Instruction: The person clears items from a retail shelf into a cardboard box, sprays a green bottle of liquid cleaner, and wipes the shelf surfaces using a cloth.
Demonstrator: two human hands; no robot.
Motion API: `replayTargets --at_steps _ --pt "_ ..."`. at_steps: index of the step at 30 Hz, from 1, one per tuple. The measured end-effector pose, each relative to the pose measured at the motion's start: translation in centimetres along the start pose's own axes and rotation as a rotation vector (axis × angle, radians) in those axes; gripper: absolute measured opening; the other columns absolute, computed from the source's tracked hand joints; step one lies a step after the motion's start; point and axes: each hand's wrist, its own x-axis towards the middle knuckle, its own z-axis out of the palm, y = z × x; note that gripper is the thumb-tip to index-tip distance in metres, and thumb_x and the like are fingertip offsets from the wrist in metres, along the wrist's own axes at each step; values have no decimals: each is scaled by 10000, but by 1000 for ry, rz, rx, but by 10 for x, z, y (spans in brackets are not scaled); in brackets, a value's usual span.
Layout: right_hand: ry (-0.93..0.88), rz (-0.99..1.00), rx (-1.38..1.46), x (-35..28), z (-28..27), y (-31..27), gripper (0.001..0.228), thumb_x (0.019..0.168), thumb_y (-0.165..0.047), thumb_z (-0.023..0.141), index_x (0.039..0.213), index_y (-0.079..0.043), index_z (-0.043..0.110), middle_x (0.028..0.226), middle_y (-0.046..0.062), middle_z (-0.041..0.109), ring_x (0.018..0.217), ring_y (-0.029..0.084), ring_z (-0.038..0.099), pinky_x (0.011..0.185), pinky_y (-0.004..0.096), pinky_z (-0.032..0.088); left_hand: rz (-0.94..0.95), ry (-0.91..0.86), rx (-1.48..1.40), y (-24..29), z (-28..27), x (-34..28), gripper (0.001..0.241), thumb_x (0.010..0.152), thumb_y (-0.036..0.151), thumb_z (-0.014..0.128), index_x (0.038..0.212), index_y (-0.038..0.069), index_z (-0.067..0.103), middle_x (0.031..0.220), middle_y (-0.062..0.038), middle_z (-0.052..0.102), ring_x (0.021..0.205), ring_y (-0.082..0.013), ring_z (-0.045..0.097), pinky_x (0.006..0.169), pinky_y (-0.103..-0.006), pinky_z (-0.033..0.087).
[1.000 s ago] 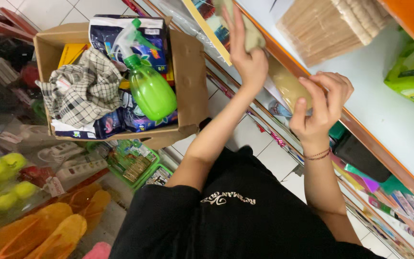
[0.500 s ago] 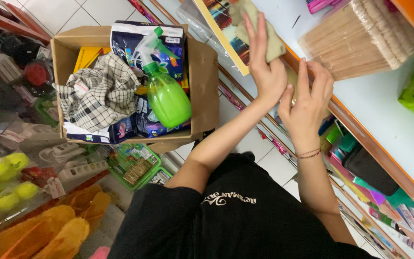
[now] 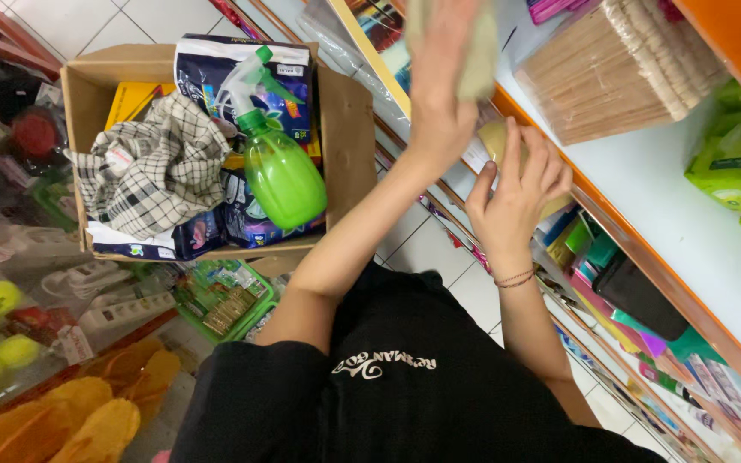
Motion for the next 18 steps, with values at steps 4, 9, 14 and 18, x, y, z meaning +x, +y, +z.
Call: replayTargets --at_steps 4,9,14,18 --pt "43 -39 23 -2 4 9 540 938 -63 656 1462 -16 534 1486 160 502 1392 343 430 1178 529 247 394 -399 243 30 -20 -18 410 985 76 632 1390 138 639 1409 -68 601 1408 -265 508 1281 -543 248" --pt "51 -23 44 -3 4 7 539 943 7 629 1477 -49 585 1402 123 540 1353 329 461 1166 515 256 408 -412 473 7 -62 27 348 906 135 675 1253 110 667 1273 -81 630 1316 -284 546 1253 -551 251" --pt "68 -20 36 -4 5 3 523 940 14 632 1456 -68 609 1405 102 546 1348 317 462 1160 502 253 140 -373 427 8 -88 58 468 722 21 618 1184 79 669 1191 -69 642 1246 -294 574 1254 -541 270" --pt "86 -17 45 3 6 5 466 930 14 643 1389 -69 644 1374 77 566 1320 287 474 1117 482 256 287 -516 301 29 -63 44 475 684 36 607 1156 57 655 1130 -84 636 1190 -310 585 1241 -542 272"
